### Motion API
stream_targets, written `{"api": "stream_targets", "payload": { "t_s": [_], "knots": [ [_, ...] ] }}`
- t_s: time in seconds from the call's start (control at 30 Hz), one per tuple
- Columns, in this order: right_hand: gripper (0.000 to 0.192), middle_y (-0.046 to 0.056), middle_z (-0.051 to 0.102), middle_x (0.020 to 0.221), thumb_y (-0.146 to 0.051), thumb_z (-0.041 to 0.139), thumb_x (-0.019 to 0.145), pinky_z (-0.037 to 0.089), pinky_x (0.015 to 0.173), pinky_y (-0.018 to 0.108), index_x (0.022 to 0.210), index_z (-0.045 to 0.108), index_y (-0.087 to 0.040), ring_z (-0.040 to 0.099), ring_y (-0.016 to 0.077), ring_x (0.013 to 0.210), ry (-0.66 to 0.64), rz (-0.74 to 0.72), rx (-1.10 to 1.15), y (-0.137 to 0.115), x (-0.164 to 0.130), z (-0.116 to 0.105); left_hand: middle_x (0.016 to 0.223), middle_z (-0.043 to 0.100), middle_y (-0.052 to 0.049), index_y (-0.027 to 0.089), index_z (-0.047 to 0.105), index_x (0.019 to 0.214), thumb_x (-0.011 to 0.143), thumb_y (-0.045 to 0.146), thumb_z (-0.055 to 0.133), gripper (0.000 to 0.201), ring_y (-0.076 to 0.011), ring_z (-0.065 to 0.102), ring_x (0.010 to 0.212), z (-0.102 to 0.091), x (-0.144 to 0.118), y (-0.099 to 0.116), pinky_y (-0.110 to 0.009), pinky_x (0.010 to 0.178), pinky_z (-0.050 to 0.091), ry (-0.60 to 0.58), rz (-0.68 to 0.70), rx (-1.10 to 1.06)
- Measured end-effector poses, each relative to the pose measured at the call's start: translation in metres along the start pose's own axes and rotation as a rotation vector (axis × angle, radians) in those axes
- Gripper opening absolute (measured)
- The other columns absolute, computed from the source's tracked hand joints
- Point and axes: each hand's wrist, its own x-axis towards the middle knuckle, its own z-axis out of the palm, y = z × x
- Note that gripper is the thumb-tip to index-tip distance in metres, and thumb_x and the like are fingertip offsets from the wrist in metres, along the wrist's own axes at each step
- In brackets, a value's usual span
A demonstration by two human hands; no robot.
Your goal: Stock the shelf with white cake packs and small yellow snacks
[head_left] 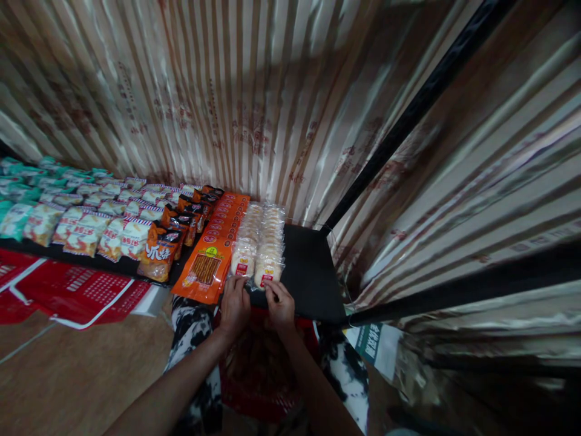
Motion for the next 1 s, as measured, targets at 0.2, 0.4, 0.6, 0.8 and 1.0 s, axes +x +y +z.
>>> {"api": "stream_targets", "payload": {
  "t_s": [0.2,0.4,0.6,0.8,1.0],
  "knots": [
    [0.025,0.006,0.07,0.089,-0.024,0.046,0.086,0.053,0.08,0.029,0.093,0.07,-0.022,0.065,0.0164,0.085,0.026,-0.016,0.03,0.0,0.002,0.001,0.126,0.045,-0.017,0.01,0.051,0.119,0.083,0.013,0.04,0.038,-0.0264,0.041,0.121,0.001,0.009,0.0,-0.048,0.103,0.039,0.038,-0.089,-0.03],
    [0.025,0.006,0.07,0.089,-0.023,0.046,0.086,0.053,0.08,0.029,0.094,0.07,-0.022,0.065,0.0163,0.085,0.036,-0.027,0.028,0.002,-0.001,0.002,0.141,0.035,-0.019,0.01,0.036,0.133,0.089,0.026,0.034,0.047,-0.0282,0.029,0.134,0.019,0.015,-0.013,-0.052,0.109,0.029,0.052,-0.104,-0.074],
    [0.026,0.007,0.07,0.09,-0.023,0.045,0.087,0.053,0.081,0.031,0.095,0.07,-0.021,0.065,0.0172,0.087,0.034,-0.003,0.011,-0.001,-0.001,0.002,0.14,0.038,-0.02,0.009,0.033,0.135,0.091,0.026,0.03,0.048,-0.0275,0.029,0.135,0.03,0.017,-0.021,-0.053,0.109,0.029,0.04,-0.02,-0.04],
    [0.027,0.007,0.07,0.093,-0.024,0.044,0.088,0.051,0.085,0.032,0.096,0.069,-0.021,0.064,0.0175,0.091,0.031,0.006,-0.004,-0.001,-0.001,0.003,0.141,0.038,-0.022,0.007,0.036,0.135,0.092,0.027,0.03,0.047,-0.0267,0.029,0.135,0.03,0.018,-0.022,-0.051,0.108,0.032,0.042,-0.021,-0.018],
    [0.027,0.007,0.069,0.092,-0.027,0.041,0.089,0.051,0.085,0.032,0.093,0.066,-0.02,0.064,0.018,0.091,0.004,0.016,0.004,-0.002,-0.002,0.0,0.15,0.018,-0.022,0.01,0.031,0.139,0.089,0.03,0.042,0.055,-0.0325,0.013,0.14,0.025,0.012,-0.004,-0.054,0.107,0.028,0.079,0.056,0.077]
  ]
}}
